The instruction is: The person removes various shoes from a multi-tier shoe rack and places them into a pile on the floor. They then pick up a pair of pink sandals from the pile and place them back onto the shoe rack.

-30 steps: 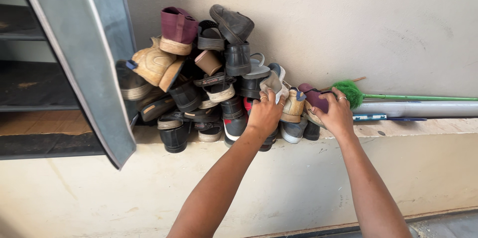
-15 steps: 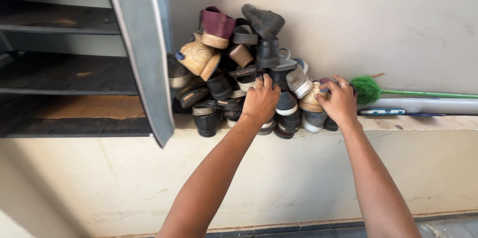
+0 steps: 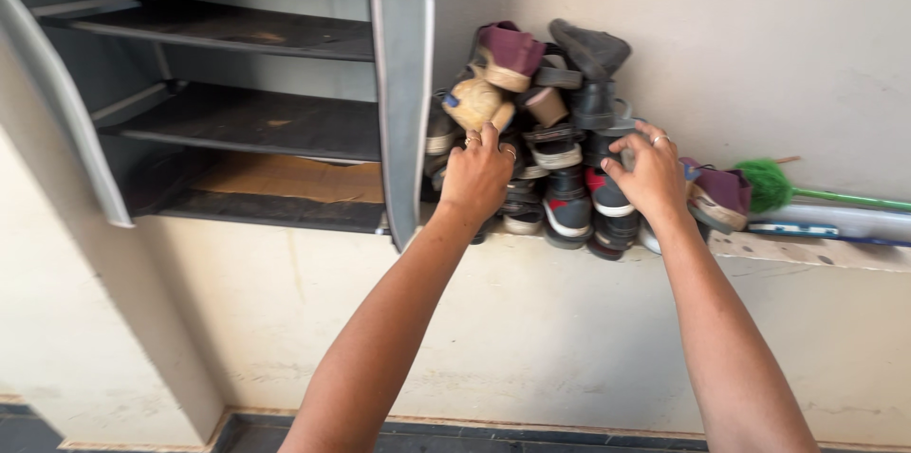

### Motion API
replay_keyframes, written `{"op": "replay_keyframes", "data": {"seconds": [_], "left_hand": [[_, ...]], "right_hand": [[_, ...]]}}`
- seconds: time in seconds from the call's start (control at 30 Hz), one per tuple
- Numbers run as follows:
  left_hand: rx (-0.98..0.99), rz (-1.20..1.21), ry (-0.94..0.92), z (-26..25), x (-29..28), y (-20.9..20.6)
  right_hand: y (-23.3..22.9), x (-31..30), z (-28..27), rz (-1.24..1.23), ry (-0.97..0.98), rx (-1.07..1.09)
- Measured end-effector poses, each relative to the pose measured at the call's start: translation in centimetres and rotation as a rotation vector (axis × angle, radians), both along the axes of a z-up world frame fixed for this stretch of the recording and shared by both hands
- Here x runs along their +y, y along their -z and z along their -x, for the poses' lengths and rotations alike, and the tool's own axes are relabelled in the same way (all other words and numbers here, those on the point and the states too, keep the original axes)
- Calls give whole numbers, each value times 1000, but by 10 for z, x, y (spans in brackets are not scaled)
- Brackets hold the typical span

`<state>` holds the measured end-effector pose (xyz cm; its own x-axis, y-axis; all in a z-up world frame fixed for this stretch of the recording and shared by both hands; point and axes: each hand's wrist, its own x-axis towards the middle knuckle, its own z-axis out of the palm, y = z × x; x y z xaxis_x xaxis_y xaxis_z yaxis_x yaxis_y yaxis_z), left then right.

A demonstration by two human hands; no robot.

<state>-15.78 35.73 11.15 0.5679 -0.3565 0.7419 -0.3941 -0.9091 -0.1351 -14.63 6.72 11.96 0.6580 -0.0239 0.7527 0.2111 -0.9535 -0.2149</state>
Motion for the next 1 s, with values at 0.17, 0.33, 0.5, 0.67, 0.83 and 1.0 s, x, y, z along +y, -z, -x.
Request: {"op": "replay_keyframes", "data": {"seconds": [0.17,0.33,0.5,0.67,0.83,1.0], "left_hand": [[-23,43,-29,23,66,-10],[-18,17,-107,38,132,-12],[-45,12,-171,50,193,-8],[-48,5,-225,68,243,-10],[-68,7,-293,83,284,-15],[-52,20,-345,87,320,-15]], "right_hand": [[-14,61,5,14,-93,-89],[-28,127,15,12,-153,-91],[-34,191,23,5,-187,-74],[-35,246,22,84,-232,-140],[-41,296,29,94,-258,-127],[-55,334,24,120,-309,-142]]}}
